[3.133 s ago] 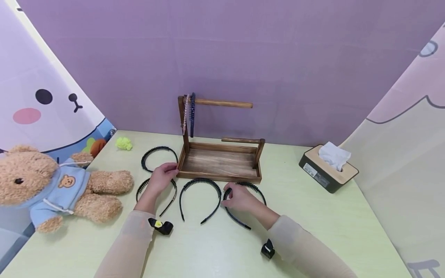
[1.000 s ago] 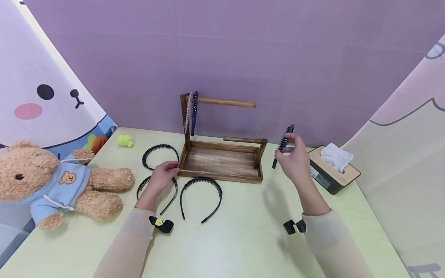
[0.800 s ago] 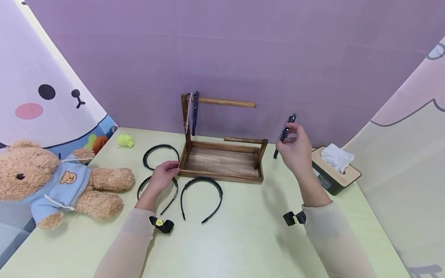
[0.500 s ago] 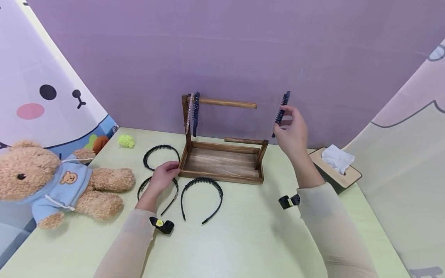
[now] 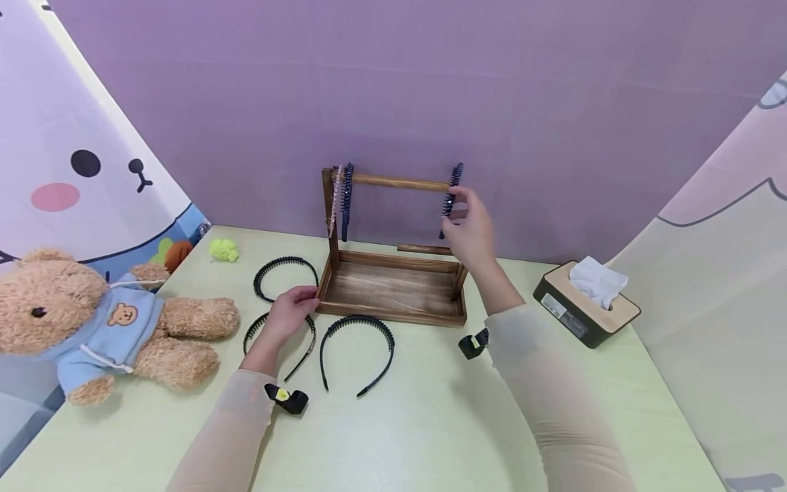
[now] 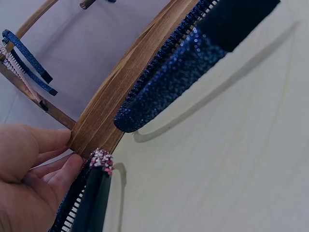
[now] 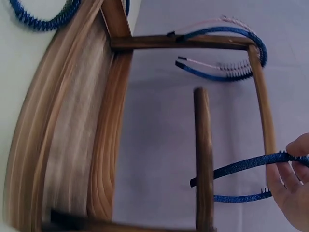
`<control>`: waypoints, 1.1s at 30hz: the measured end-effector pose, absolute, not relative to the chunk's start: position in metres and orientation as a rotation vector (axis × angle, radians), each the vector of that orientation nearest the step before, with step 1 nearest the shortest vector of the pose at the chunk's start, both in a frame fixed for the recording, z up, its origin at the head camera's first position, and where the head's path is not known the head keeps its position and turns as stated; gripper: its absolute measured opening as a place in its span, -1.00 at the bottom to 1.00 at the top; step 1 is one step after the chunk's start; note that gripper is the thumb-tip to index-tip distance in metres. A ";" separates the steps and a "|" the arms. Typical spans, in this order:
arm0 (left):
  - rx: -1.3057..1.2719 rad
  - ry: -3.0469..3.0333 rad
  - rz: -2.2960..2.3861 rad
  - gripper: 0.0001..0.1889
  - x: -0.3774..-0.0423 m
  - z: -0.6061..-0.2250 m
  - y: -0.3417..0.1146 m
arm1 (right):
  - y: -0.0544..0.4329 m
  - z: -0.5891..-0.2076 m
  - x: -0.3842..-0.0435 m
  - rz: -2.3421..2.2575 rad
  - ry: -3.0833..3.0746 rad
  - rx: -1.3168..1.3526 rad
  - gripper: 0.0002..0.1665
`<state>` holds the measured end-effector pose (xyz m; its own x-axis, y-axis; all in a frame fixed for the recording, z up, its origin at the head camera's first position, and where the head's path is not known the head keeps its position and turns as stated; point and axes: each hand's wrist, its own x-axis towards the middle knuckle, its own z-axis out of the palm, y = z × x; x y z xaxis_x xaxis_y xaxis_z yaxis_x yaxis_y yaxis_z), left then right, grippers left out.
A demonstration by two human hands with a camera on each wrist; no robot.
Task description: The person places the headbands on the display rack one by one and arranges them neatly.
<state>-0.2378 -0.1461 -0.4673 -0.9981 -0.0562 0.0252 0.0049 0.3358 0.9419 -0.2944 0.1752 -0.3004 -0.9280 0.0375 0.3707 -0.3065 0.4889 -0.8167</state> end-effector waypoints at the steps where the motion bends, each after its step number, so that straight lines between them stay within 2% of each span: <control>1: 0.047 -2.523 -1.782 -0.63 -0.238 -0.467 -0.146 | 0.170 -0.301 -0.296 1.435 -2.395 0.245 -0.39; 8: 0.042 -2.522 -1.774 -0.63 -0.237 -0.466 -0.147 | 0.129 -0.306 -0.303 1.481 -2.397 0.405 -0.41; 20: 0.042 -2.520 -1.770 -0.63 -0.238 -0.466 -0.145 | 0.075 -0.312 -0.311 1.538 -2.434 0.486 -0.41; 33: 0.038 -2.514 -1.771 -0.64 -0.237 -0.468 -0.146 | 0.053 -0.315 -0.316 1.589 -2.433 0.520 -0.42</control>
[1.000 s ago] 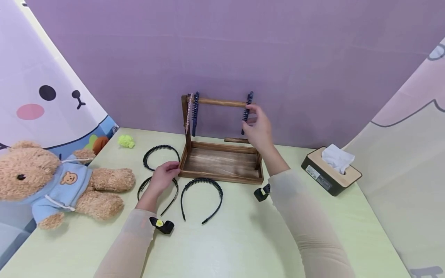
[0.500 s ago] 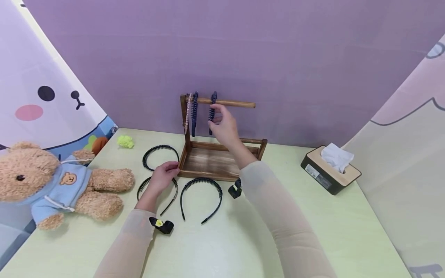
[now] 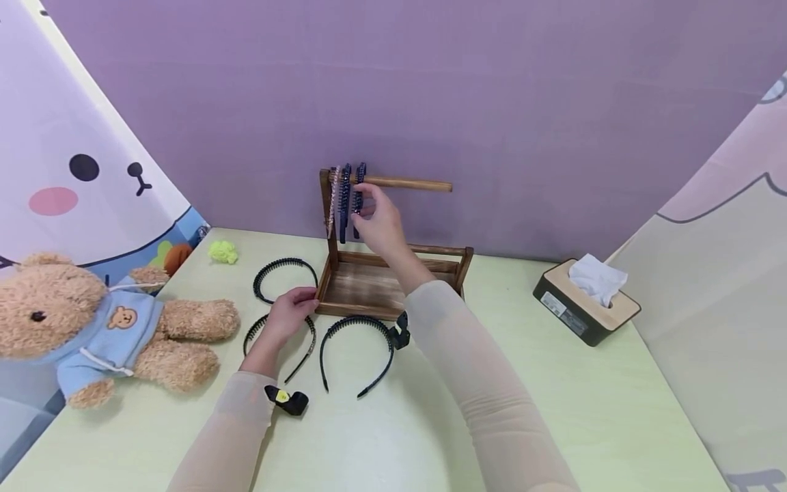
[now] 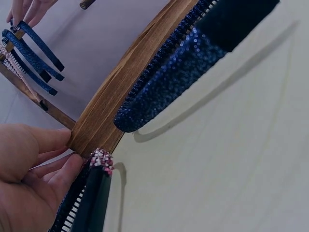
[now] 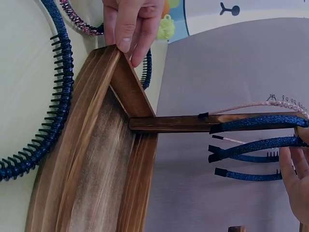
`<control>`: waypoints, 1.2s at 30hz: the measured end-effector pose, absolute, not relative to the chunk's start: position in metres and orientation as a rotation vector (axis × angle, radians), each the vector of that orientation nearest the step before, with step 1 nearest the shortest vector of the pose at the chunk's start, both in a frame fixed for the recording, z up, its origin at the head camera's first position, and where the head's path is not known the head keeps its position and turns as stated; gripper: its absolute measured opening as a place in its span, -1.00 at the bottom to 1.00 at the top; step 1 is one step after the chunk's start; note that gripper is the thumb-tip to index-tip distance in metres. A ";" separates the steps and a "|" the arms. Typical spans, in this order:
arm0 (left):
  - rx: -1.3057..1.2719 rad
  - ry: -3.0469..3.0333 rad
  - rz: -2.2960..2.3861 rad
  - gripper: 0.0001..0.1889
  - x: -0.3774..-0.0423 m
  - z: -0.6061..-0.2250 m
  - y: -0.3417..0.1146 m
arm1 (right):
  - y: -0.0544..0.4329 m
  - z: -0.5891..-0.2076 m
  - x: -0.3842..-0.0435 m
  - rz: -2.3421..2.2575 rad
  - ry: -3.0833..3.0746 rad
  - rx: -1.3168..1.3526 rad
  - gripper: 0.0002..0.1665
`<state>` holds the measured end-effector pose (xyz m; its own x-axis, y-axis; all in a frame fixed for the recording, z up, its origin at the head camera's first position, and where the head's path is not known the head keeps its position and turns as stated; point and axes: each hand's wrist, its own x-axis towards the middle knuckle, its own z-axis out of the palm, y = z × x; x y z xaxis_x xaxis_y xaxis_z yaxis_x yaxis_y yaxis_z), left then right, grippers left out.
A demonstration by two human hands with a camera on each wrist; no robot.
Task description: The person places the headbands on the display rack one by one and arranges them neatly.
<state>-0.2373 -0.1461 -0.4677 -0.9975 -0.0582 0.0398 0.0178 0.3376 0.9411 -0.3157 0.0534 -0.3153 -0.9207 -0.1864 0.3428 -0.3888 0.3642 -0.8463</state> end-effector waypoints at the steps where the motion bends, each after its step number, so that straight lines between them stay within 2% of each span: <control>1: 0.035 -2.515 -1.770 -0.64 -0.237 -0.468 -0.146 | 0.053 -0.316 -0.316 1.586 -2.437 0.525 -0.42; 26: 0.035 -2.517 -1.782 -0.64 -0.237 -0.466 -0.144 | 0.054 -0.320 -0.316 1.659 -2.403 0.583 -0.38; 36: 0.032 -2.510 -1.787 -0.64 -0.238 -0.468 -0.142 | 0.099 -0.320 -0.300 1.693 -2.357 0.544 -0.39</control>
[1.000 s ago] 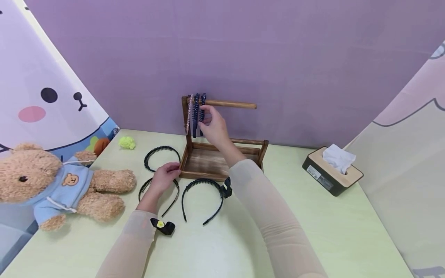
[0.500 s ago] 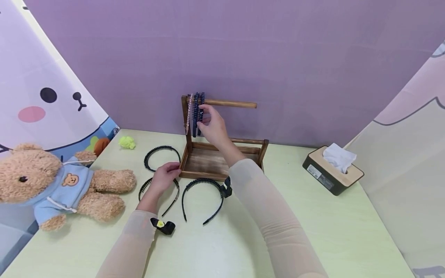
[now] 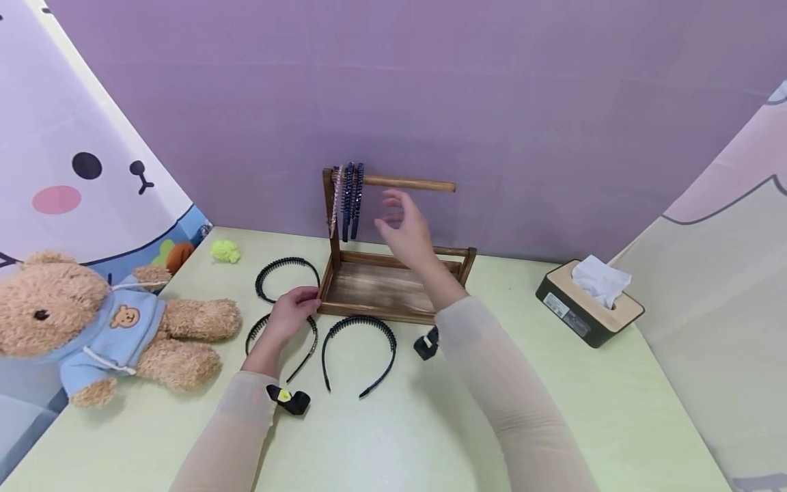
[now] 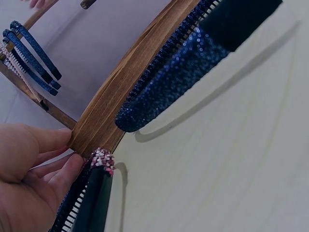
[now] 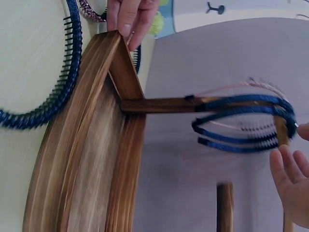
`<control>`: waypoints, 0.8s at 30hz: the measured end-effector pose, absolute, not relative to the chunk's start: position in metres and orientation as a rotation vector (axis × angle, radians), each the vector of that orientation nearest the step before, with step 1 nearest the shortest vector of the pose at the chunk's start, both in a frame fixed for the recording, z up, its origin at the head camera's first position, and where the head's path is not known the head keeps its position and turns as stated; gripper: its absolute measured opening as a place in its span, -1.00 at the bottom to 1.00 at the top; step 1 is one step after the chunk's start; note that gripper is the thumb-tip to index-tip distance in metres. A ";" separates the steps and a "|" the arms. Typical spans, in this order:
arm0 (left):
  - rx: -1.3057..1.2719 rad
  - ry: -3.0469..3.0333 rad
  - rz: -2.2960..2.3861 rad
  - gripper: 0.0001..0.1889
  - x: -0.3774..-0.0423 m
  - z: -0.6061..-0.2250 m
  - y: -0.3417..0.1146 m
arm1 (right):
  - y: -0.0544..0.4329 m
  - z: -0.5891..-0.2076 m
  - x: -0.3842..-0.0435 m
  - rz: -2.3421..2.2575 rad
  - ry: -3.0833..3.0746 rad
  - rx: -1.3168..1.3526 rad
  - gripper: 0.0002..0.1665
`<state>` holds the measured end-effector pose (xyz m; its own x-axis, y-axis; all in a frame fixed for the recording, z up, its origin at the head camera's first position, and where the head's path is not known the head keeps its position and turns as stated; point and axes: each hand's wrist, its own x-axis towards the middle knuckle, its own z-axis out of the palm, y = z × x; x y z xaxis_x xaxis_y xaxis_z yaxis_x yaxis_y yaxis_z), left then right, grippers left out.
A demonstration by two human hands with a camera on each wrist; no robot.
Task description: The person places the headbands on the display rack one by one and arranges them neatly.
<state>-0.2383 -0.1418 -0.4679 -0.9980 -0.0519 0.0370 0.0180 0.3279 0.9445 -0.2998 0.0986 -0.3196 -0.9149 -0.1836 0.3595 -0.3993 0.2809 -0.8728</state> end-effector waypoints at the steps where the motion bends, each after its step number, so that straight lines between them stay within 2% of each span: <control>1: 0.026 -2.509 -1.784 -0.64 -0.238 -0.468 -0.142 | 0.106 -0.320 -0.297 1.692 -2.351 0.541 -0.40; 14: 0.008 -2.502 -1.771 -0.64 -0.240 -0.472 -0.141 | 0.202 -0.353 -0.259 1.677 -2.438 0.364 -0.43; 24: -0.006 -2.498 -1.773 -0.65 -0.239 -0.471 -0.142 | 0.245 -0.393 -0.246 1.777 -2.422 0.135 -0.48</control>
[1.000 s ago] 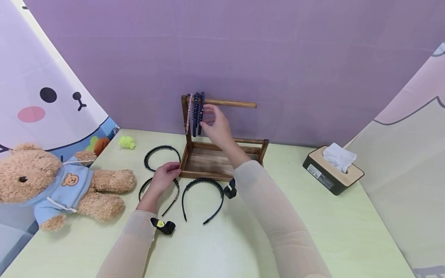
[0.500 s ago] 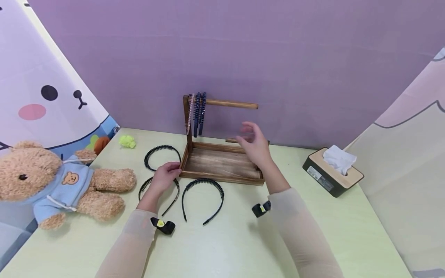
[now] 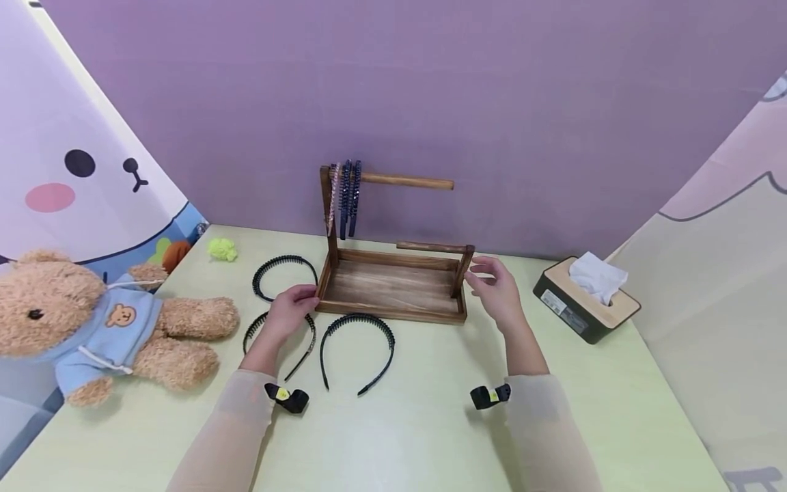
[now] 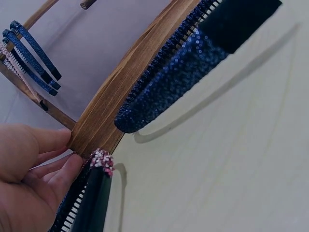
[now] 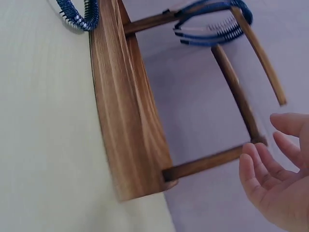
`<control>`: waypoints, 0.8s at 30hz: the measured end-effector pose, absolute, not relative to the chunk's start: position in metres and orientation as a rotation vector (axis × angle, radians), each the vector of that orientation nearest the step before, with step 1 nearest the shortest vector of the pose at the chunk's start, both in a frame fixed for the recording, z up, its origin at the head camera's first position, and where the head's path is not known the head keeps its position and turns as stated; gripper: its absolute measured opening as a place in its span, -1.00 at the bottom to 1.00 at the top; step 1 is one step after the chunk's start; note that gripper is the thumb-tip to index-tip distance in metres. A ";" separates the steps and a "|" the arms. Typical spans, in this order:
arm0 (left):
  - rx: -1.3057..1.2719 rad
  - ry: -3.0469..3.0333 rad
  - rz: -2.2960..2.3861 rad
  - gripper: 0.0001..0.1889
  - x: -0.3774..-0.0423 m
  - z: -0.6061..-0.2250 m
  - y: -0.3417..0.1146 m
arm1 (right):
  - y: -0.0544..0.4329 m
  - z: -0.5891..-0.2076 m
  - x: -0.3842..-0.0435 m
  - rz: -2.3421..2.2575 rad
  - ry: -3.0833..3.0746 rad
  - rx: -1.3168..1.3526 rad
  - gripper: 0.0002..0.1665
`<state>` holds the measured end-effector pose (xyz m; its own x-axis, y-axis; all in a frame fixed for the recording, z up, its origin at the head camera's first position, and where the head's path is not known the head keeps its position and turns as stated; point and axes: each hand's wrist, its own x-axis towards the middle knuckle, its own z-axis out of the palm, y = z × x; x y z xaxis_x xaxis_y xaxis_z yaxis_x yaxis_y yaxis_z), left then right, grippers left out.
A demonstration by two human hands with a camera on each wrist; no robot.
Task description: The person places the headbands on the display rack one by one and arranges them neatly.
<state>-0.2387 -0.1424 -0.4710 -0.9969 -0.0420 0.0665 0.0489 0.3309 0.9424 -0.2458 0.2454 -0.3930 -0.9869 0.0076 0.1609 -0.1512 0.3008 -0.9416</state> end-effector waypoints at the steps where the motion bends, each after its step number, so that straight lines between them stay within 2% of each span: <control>1: -0.001 -2.491 -1.781 -0.65 -0.239 -0.470 -0.142 | 0.247 -0.396 -0.245 1.789 -2.419 0.120 -0.48; 11: 0.029 -2.495 -1.797 -0.65 -0.239 -0.470 -0.141 | 0.256 -0.432 -0.240 1.889 -2.556 0.045 -0.44; 24: 0.015 -2.503 -1.772 -0.64 -0.239 -0.467 -0.141 | 0.259 -0.448 -0.245 2.240 -2.492 0.021 -0.38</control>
